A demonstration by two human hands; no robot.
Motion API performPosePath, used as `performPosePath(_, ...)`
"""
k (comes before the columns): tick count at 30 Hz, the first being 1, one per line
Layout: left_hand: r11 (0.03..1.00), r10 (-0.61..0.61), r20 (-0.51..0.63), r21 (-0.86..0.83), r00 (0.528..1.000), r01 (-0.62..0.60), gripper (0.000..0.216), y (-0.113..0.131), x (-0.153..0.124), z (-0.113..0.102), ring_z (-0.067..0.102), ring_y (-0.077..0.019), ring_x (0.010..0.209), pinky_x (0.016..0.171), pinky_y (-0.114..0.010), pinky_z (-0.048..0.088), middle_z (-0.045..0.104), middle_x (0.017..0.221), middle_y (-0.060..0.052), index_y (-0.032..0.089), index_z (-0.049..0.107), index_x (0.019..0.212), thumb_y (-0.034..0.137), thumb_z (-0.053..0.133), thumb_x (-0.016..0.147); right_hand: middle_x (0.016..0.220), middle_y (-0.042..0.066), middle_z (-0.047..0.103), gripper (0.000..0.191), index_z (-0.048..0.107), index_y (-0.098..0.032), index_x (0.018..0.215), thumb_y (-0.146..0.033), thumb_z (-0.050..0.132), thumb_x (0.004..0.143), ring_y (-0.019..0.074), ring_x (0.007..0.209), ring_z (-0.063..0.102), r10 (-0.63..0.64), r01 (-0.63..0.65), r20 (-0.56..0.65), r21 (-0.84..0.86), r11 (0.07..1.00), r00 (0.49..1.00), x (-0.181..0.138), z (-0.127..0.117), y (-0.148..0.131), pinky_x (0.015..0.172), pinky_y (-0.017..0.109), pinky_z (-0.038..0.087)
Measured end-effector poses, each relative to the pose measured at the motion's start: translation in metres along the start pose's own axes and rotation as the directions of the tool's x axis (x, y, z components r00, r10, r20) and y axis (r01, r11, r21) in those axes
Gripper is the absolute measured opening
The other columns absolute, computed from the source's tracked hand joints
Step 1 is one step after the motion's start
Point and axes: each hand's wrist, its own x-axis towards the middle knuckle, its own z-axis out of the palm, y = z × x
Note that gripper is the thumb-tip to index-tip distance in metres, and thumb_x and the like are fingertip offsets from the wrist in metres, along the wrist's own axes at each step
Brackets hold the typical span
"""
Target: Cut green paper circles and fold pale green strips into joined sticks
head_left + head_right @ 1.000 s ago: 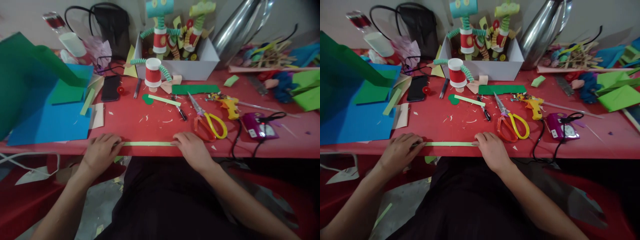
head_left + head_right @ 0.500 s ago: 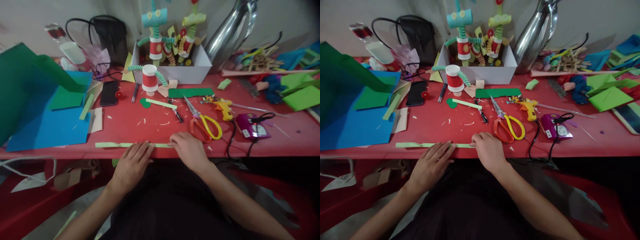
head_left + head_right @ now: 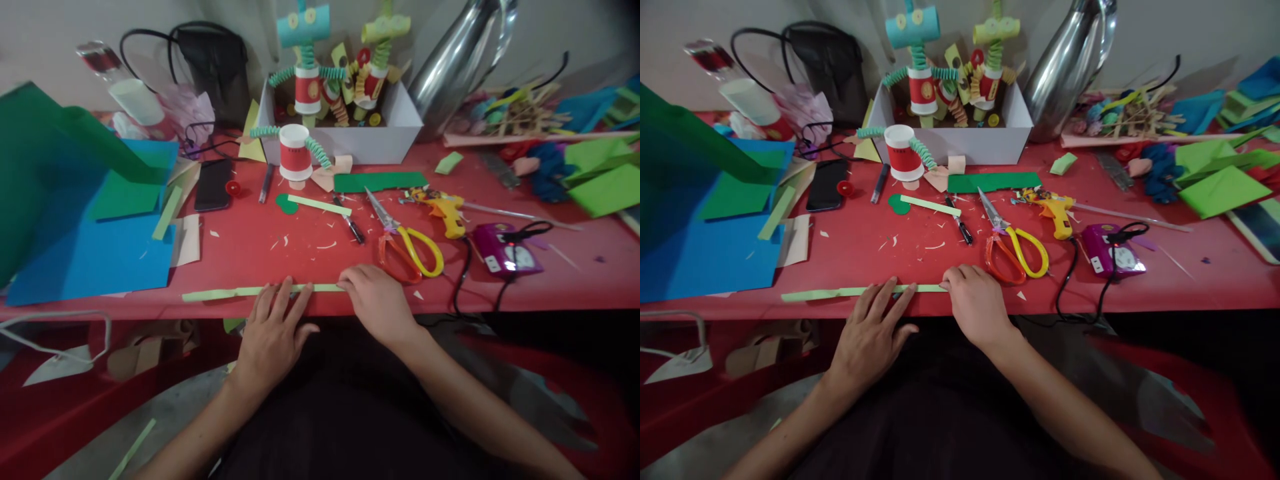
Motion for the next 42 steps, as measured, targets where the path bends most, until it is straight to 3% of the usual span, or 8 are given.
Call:
performPosePath(5,1.0,0.006,-0.025,-0.027,1.0,-0.007,0.063,0.004,0.004,-0.005,0.046,-0.0385,0.134,0.108,-0.057,0.041,0.047,0.151,-0.013,0.024,0.042,0.148,0.047,0.056,0.092,0.085,0.003,0.068,0.014,0.062,-0.019,0.088,-0.021,0.053,0.099,0.0198,0.08,0.063,0.003,0.002,0.061,-0.092,0.996,0.998,0.005,-0.006,-0.002,0.062,0.03,0.033)
performPosePath(9,0.997,0.076,-0.052,-0.03,0.996,-0.077,0.057,0.01,0.011,-0.006,0.049,-0.0348,0.133,0.114,-0.054,0.035,0.055,0.145,-0.015,0.016,0.046,0.145,0.043,0.053,0.095,0.087,0.003,0.069,0.011,0.061,-0.019,0.09,-0.023,0.054,0.099,0.0193,0.079,0.064,0.03,-0.018,0.126,-0.091,0.996,0.992,0.01,-0.013,-0.005,0.059,0.029,0.031)
performPosePath(13,0.998,0.02,-0.135,-0.062,0.991,-0.028,0.032,0.009,0.025,-0.005,0.064,-0.03,0.11,0.097,-0.048,0.048,0.07,0.118,-0.014,0.015,0.064,0.121,0.03,0.052,0.096,0.089,0.005,0.068,0.01,0.061,-0.019,0.094,-0.022,0.053,0.099,0.02,0.078,0.064,0.011,0.014,0.153,-0.163,0.986,0.988,0.012,-0.013,-0.006,0.056,0.029,0.029)
performPosePath(17,0.966,-0.136,-0.099,-0.235,0.986,0.109,0.012,-0.004,0.042,-0.005,0.061,-0.0244,0.085,0.079,-0.042,0.05,0.068,0.089,-0.007,0.02,0.066,0.088,0.022,0.055,0.094,0.093,0.006,0.065,0.013,0.061,-0.019,0.094,-0.032,0.06,0.096,0.023,0.09,0.061,-0.007,0.012,0.028,-0.179,0.984,1.0,0.003,-0.005,0.003,0.059,0.029,0.035)
performPosePath(21,0.916,-0.155,0.048,-0.367,0.987,0.162,0.003,-0.014,0.055,-0.007,0.057,-0.0227,0.082,0.078,-0.041,0.048,0.064,0.087,-0.005,0.02,0.059,0.085,0.02,0.06,0.088,0.097,0.006,0.064,0.01,0.062,-0.02,0.098,-0.029,0.06,0.096,0.0228,0.093,0.058,-0.048,0.045,-0.029,-0.086,0.995,0.998,-0.007,0.001,0.015,0.071,0.03,0.042)
performPosePath(25,0.918,-0.115,0.062,-0.376,0.991,0.13,0.008,-0.017,0.059,-0.011,0.057,-0.0225,0.084,0.08,-0.04,0.047,0.064,0.087,-0.005,0.02,0.059,0.081,0.014,0.058,0.087,0.095,0.006,0.063,0.008,0.062,-0.018,0.09,-0.021,0.058,0.096,0.0223,0.092,0.055,-0.097,0.096,0.001,0.069,0.993,0.995,-0.008,-0.004,0.019,0.081,0.033,0.044)
performPosePath(33,0.768,-0.155,0.173,-0.598,0.973,0.228,0.018,-0.027,0.059,-0.024,0.066,-0.0188,0.089,0.083,-0.031,0.049,0.073,0.094,-0.003,0.024,0.071,0.091,0.023,0.052,0.092,0.08,-0.001,0.07,0.014,0.066,-0.022,0.084,-0.019,0.058,0.095,0.0155,0.073,0.064,0.036,-0.06,0.056,0.503,0.862,0.998,-0.004,-0.008,0.016,0.069,0.027,0.043)
performPosePath(42,0.865,-0.146,0.15,-0.46,0.978,0.2,0.02,-0.069,0.085,-0.033,0.065,-0.0182,0.078,0.07,-0.028,0.046,0.071,0.083,-0.002,0.022,0.066,0.077,0.025,0.052,0.09,0.075,-0.002,0.072,0.016,0.07,-0.023,0.085,-0.013,0.058,0.09,0.0153,0.07,0.068,0.091,-0.087,0.019,0.551,0.83,0.996,0.023,-0.009,0.019,0.068,0.025,0.049)
